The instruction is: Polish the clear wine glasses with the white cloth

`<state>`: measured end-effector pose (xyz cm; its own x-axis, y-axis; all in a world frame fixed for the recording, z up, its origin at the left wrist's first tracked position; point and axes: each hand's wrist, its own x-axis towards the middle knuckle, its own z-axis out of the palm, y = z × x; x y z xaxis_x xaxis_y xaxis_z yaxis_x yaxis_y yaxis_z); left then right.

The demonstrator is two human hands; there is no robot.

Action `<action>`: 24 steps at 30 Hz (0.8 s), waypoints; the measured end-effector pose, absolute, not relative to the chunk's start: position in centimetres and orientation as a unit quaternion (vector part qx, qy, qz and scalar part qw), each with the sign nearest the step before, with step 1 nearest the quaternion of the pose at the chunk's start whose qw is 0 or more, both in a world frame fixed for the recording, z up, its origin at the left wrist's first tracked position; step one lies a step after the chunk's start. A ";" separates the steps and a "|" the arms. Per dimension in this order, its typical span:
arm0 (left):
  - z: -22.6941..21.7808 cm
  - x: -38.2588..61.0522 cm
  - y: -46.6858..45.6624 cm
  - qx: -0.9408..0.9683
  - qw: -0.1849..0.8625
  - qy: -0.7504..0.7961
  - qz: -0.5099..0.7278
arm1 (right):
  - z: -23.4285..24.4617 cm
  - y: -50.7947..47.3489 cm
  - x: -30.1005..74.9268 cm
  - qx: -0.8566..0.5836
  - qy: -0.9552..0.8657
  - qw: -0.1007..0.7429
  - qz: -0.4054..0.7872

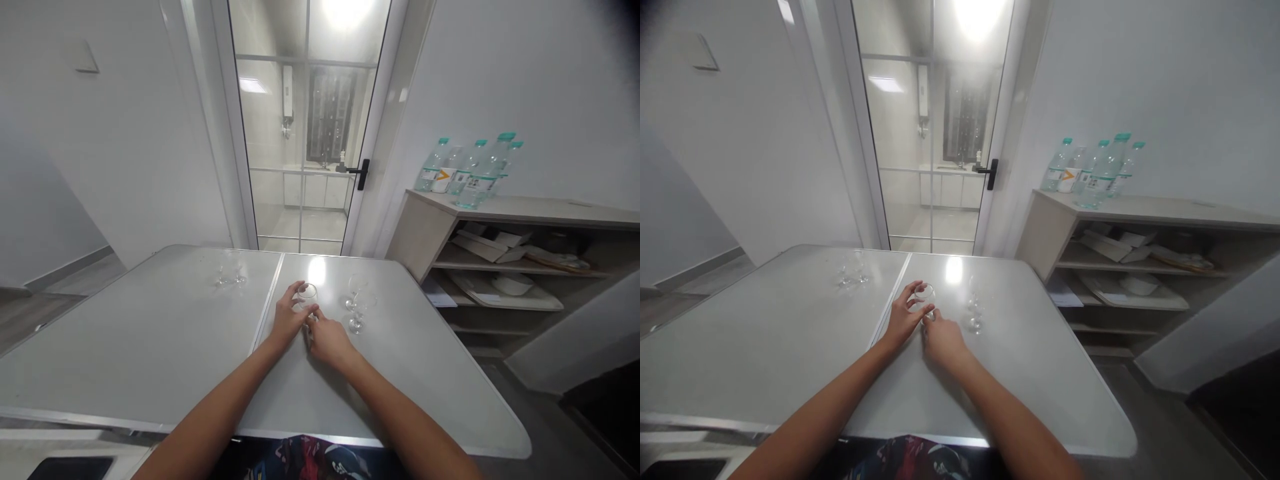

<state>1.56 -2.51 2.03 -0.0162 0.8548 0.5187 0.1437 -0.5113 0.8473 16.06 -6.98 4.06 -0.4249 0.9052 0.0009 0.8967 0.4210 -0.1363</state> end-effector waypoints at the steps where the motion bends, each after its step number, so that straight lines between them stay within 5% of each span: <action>1: 1.9 1.7 -2.4 0.635 0.301 0.397 0.591 | 4.0 -6.9 16.1 -0.537 -0.841 0.028 0.057; 24: 0.9 1.0 -1.3 0.635 0.183 0.487 0.571 | 2.3 -4.0 18.3 -0.667 -0.740 0.028 0.080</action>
